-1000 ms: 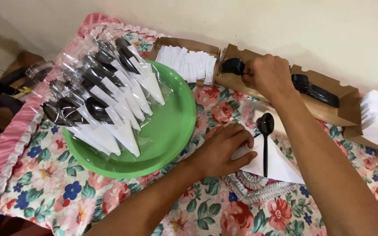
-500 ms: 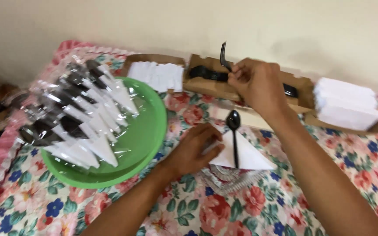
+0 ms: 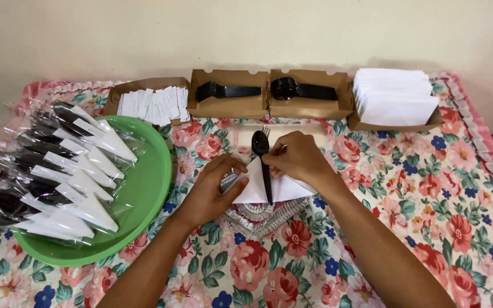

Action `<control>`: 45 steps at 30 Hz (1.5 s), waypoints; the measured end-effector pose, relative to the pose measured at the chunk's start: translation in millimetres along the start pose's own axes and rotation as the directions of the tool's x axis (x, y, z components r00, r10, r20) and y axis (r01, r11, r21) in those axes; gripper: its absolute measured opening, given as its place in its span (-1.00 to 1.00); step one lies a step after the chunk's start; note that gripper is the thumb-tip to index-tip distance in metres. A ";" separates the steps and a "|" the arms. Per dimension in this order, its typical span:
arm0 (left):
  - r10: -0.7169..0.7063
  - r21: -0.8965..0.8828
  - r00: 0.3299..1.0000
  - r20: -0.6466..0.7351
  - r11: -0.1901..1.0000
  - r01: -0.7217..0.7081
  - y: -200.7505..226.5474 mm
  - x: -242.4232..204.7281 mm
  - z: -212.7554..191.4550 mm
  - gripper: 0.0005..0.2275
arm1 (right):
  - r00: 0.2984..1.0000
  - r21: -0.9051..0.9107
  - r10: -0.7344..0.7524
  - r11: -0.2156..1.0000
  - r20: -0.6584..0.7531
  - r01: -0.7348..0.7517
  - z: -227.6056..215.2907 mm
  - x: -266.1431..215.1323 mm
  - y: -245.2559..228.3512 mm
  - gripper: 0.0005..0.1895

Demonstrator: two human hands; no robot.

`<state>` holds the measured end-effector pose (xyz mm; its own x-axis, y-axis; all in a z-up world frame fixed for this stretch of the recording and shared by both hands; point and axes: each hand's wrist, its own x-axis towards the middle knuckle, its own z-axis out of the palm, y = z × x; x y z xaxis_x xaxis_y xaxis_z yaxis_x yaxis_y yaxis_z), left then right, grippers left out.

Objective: Folding napkins and packing plastic forks and spoons into plastic sleeves to create individual cutlery packets.

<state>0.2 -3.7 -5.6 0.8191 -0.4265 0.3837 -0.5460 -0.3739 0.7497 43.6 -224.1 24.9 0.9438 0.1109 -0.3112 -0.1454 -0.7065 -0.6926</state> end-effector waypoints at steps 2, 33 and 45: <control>-0.003 0.008 1.000 0.009 1.000 0.002 1.8 0.0 0.6 -0.87 | 1.000 0.008 -0.025 1.000 -0.004 0.025 6.7 2.0 2.9 -0.62; -0.008 -0.011 1.000 -0.014 1.000 0.008 12.9 2.4 -5.4 -0.85 | 0.997 0.023 -0.062 0.998 -0.038 0.063 -3.2 -6.3 -15.7 -0.77; -0.041 0.087 0.998 -0.039 0.995 0.045 19.3 0.7 -6.4 -0.81 | 0.964 -0.215 -0.228 0.957 -0.137 0.196 -7.2 -33.2 17.4 -0.71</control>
<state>-8.6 -6.0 12.6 0.8472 -0.3781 0.3732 -0.5221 -0.4630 0.7162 11.9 -245.1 27.8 0.9835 0.1726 -0.0533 0.1095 -0.8043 -0.5841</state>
